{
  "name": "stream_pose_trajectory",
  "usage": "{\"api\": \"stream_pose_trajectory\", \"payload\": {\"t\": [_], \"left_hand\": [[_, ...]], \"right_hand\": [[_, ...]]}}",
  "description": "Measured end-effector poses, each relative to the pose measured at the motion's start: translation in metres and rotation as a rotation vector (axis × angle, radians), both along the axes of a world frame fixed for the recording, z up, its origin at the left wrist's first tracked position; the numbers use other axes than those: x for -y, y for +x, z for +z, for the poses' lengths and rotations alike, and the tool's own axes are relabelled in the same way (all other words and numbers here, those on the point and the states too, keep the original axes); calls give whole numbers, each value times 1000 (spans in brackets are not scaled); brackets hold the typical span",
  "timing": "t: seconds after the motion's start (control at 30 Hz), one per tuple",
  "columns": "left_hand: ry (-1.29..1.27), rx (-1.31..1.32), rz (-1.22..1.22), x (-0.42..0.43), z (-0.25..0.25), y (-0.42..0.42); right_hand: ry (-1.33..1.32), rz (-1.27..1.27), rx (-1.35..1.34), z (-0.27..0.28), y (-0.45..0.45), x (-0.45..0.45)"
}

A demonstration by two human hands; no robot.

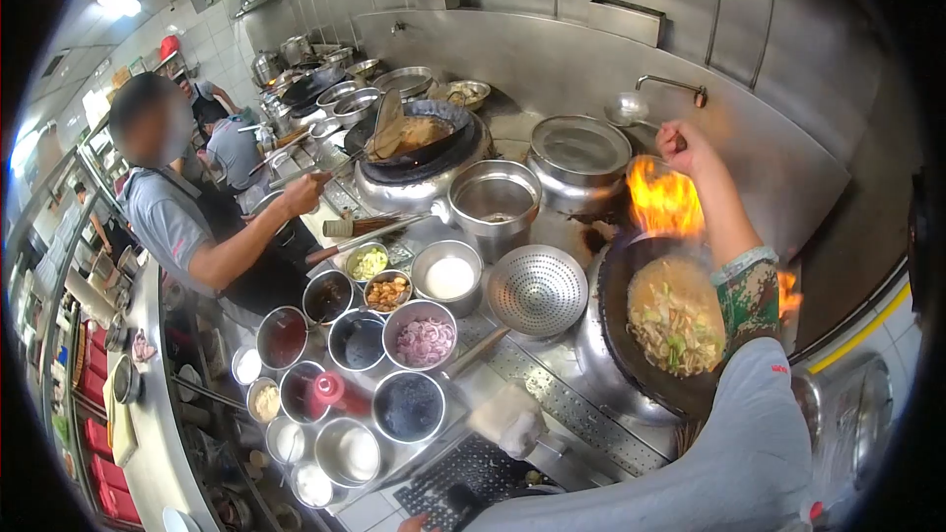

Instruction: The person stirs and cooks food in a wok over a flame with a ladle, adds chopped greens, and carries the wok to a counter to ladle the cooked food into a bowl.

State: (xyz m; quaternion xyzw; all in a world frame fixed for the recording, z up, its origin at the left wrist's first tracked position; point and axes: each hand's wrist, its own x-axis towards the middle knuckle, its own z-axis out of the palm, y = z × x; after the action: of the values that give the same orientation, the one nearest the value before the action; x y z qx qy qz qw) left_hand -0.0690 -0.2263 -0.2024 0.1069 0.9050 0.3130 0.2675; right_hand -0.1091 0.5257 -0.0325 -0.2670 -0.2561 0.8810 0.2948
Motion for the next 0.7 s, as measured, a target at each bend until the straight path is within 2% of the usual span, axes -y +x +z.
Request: {"api": "stream_pose_trajectory", "payload": {"t": [0.07,0.23,0.3,0.37,0.4,0.47,0.57,0.7], "left_hand": [[122,-25,-105,3,-9,-6],[119,88,-125,-3,-6,-25],[128,160,-117,-4,-10,-36],[233,-76,-299,2,-20,-48],[229,-76,-306,2,-23,-52],[183,-237,-367,-1,-22,-61],[160,-234,-391,-1,-14,-74],[216,-191,-360,5,-5,-82]], "right_hand": [[59,45,84,-8,10,20],[31,76,51,-13,53,101],[-111,192,9,-13,71,130],[-95,203,23,-6,86,173],[-78,224,34,-2,92,195],[-49,215,40,3,101,235],[-8,341,99,7,108,276],[-24,387,159,2,101,311]]}}
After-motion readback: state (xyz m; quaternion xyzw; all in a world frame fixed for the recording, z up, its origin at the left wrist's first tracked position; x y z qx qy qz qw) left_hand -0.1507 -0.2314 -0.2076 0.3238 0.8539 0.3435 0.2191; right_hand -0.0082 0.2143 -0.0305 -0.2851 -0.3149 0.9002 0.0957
